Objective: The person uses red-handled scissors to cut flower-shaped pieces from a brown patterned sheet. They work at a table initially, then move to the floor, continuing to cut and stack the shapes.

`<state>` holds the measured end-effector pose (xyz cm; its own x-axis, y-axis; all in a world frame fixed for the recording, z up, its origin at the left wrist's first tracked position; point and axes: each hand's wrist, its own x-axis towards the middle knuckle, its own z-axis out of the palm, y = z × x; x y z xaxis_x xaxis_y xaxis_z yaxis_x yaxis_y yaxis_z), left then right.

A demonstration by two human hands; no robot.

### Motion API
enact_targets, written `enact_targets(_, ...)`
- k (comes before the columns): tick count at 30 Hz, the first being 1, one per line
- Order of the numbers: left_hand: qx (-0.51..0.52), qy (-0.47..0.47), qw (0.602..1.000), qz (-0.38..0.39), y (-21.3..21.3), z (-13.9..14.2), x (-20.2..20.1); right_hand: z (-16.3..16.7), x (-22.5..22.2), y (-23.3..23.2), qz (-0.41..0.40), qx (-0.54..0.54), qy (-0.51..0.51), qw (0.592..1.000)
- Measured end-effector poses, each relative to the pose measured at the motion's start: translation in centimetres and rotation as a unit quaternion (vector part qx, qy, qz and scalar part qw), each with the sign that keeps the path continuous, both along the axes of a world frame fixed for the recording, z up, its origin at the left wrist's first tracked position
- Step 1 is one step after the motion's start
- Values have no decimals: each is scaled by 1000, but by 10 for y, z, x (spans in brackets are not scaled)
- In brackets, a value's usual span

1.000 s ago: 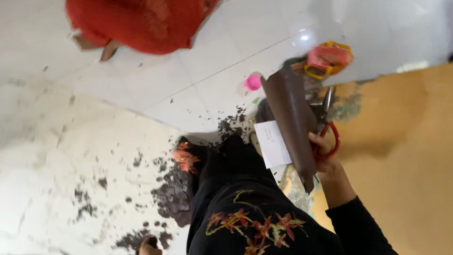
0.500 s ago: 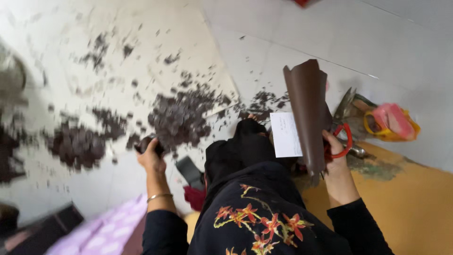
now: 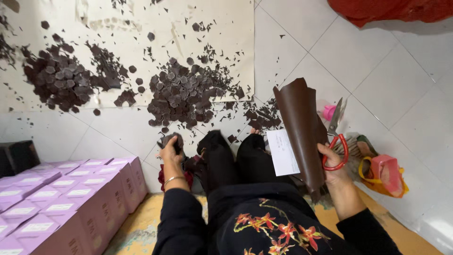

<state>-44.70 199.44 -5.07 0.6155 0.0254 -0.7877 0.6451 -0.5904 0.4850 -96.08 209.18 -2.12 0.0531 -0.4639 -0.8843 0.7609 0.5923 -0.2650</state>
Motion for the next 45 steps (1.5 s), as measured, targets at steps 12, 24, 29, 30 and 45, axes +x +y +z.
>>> enact_targets(12,19,-51,998,-39,-60,-94,-13,-82,-22,-44,26,47,-42,998)
enact_targets(24,116,55,967,-221,-96,-110,20,-135,-2,-153,142,-111,2,984)
enact_targets(29,-40,-15,978,-203,-66,-114,34,-152,9,-231,187,-193,-77,960)
enact_targets(30,-31,-164,935,-312,-45,-115,32,-155,10,-245,184,-207,-97,956)
enact_targets(45,222,-395,572,-684,176,-158,-14,-128,17,-374,72,-307,101,944)
